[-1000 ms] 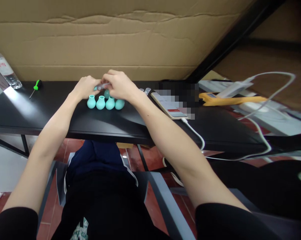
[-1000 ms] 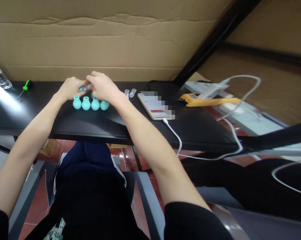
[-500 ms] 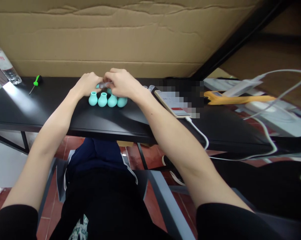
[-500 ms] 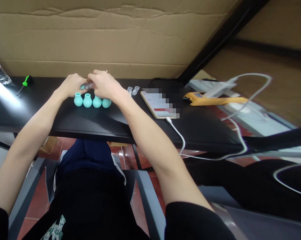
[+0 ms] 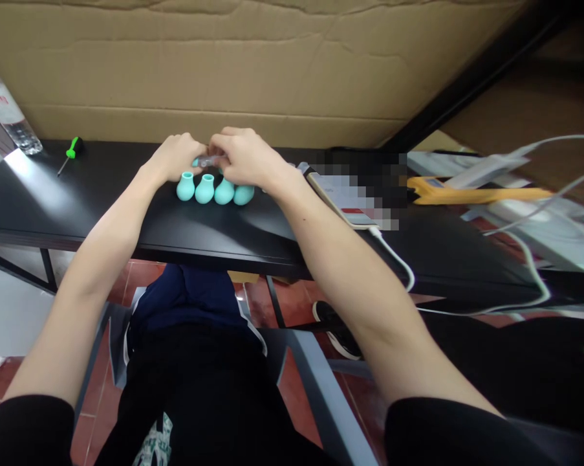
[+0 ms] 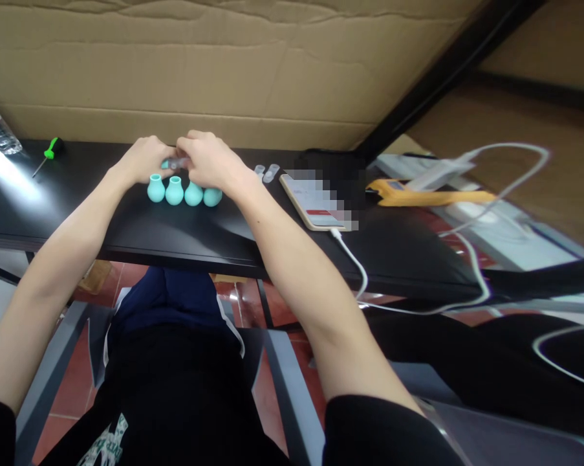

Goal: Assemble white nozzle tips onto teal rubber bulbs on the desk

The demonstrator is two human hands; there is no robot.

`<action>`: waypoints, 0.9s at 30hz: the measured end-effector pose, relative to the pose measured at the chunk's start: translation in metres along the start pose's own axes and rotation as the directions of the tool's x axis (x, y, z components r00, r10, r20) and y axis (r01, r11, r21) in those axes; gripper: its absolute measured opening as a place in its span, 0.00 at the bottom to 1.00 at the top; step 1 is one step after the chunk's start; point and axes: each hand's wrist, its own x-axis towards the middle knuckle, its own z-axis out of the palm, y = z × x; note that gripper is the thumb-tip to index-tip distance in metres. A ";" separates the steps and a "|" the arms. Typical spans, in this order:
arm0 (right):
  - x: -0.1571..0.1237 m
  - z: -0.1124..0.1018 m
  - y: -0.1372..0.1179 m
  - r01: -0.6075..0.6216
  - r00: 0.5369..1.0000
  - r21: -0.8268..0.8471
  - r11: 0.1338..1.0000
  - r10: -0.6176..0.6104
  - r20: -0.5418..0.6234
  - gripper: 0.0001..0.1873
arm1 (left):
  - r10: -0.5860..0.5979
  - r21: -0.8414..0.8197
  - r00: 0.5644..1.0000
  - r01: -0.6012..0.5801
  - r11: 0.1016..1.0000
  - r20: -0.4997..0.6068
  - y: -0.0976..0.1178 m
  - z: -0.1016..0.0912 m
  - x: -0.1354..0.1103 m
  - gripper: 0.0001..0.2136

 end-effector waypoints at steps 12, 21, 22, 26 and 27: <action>0.000 -0.002 -0.002 0.009 1.000 0.050 0.999 -0.008 -0.018 0.08 | -0.033 -0.007 0.999 0.033 0.999 -0.015 0.006 -0.004 -0.002 0.15; 0.003 -0.004 -0.004 0.015 0.999 0.111 0.994 -0.009 -0.053 0.12 | -0.034 -0.036 0.995 0.031 0.999 -0.091 0.001 -0.002 -0.004 0.11; 0.003 -0.004 -0.005 0.009 0.998 0.111 0.994 -0.003 -0.059 0.12 | -0.038 -0.028 0.995 0.036 0.999 -0.097 0.000 -0.003 -0.005 0.11; 0.005 -0.006 -0.010 -0.007 0.994 0.099 0.995 0.018 -0.111 0.14 | -0.026 -0.010 0.987 0.025 1.000 -0.157 -0.004 -0.003 -0.005 0.12; 0.005 -0.006 -0.011 -0.006 0.992 0.096 0.995 0.018 -0.124 0.14 | -0.022 -0.008 0.985 0.021 1.000 -0.173 -0.005 -0.003 -0.005 0.12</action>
